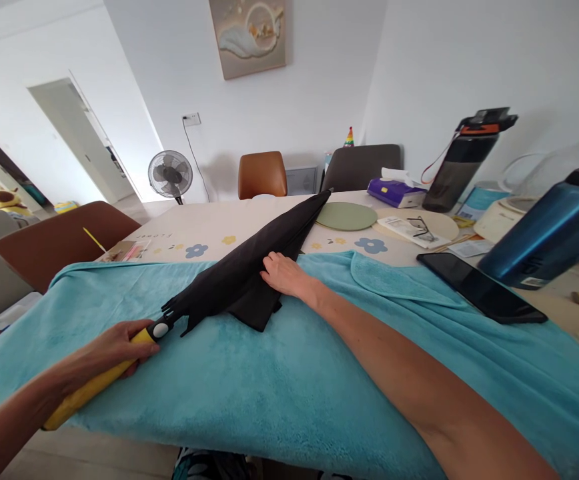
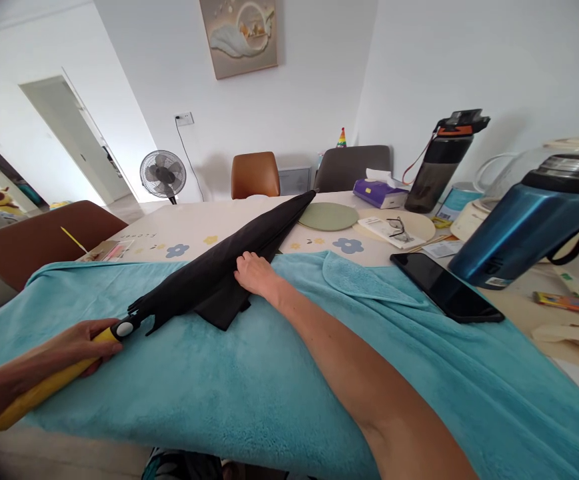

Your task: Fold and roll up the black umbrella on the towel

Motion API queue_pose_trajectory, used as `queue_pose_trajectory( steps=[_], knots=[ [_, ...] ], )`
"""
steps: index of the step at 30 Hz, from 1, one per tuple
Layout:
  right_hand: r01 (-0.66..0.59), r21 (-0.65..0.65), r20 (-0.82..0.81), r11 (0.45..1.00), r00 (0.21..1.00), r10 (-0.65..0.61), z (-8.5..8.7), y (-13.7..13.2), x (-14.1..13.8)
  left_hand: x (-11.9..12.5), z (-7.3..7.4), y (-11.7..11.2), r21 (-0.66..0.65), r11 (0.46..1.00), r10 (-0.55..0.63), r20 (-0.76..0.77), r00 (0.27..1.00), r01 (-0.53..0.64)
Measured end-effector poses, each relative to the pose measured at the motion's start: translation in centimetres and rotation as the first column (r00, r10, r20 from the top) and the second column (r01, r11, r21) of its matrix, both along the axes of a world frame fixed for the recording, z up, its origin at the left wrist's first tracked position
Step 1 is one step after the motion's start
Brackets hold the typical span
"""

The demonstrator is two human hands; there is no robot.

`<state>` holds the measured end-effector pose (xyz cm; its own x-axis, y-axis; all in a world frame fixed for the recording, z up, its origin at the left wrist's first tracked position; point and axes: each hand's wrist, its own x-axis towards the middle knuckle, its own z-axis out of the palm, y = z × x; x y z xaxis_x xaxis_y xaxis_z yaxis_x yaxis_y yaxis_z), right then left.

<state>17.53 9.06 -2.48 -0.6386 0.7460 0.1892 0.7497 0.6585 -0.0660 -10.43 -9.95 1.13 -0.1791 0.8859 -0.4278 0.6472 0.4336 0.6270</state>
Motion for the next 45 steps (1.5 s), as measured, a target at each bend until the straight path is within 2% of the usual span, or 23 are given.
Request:
queue_pose_trajectory(
  steps=[4, 10, 21, 32, 35, 37, 39, 42, 45],
  knots=[
    [0.000, -0.002, 0.012, 1.000, 1.000, 0.000, 0.2, -0.2, 0.1, -0.2, 0.6, 0.0, -0.064, 0.997, -0.032, 0.156, 0.987, 0.043],
    [-0.006, 0.013, 0.006, 1.000, 1.000, 0.006, 0.0, 0.1, 0.1, -0.5, 0.2, -0.1, -0.039, 0.998, -0.033, 0.178, 0.983, 0.041],
    [0.020, -0.051, -0.049, 0.999, 0.999, -0.022, 0.1, 0.3, 0.4, -0.5, 0.7, -0.2, -0.022, 1.000, -0.013, 0.119, 0.993, 0.016],
    [0.028, -0.080, -0.027, 0.996, 0.999, -0.031, -0.4, 1.1, 0.7, -1.0, 0.8, 0.4, -0.073, 0.997, 0.032, 0.202, 0.979, -0.017],
    [0.028, -0.089, -0.027, 0.996, 0.999, -0.030, -0.4, 1.1, 0.8, -0.8, 0.6, 0.4, -0.105, 0.994, -0.001, 0.117, 0.993, 0.013],
    [0.024, -0.095, -0.025, 0.995, 0.999, -0.027, -0.3, 1.1, 0.8, -0.5, 0.3, 0.3, -0.055, 0.996, -0.072, -0.060, 0.996, 0.068],
    [0.022, -0.100, -0.023, 0.995, 0.999, -0.025, -0.3, 1.1, 0.9, 0.0, -0.2, -0.1, 0.025, 0.994, -0.095, -0.284, 0.954, 0.106],
    [0.024, -0.104, -0.022, 0.994, 0.999, -0.027, -0.2, 1.2, 0.9, 0.8, -0.8, -0.6, 0.130, 0.987, -0.018, -0.498, 0.867, 0.095],
    [0.024, -0.106, -0.024, 0.994, 0.999, -0.026, -0.2, 1.3, 0.9, 1.4, -0.8, -1.1, 0.215, 0.972, 0.035, -0.535, 0.844, 0.096]
  ],
)
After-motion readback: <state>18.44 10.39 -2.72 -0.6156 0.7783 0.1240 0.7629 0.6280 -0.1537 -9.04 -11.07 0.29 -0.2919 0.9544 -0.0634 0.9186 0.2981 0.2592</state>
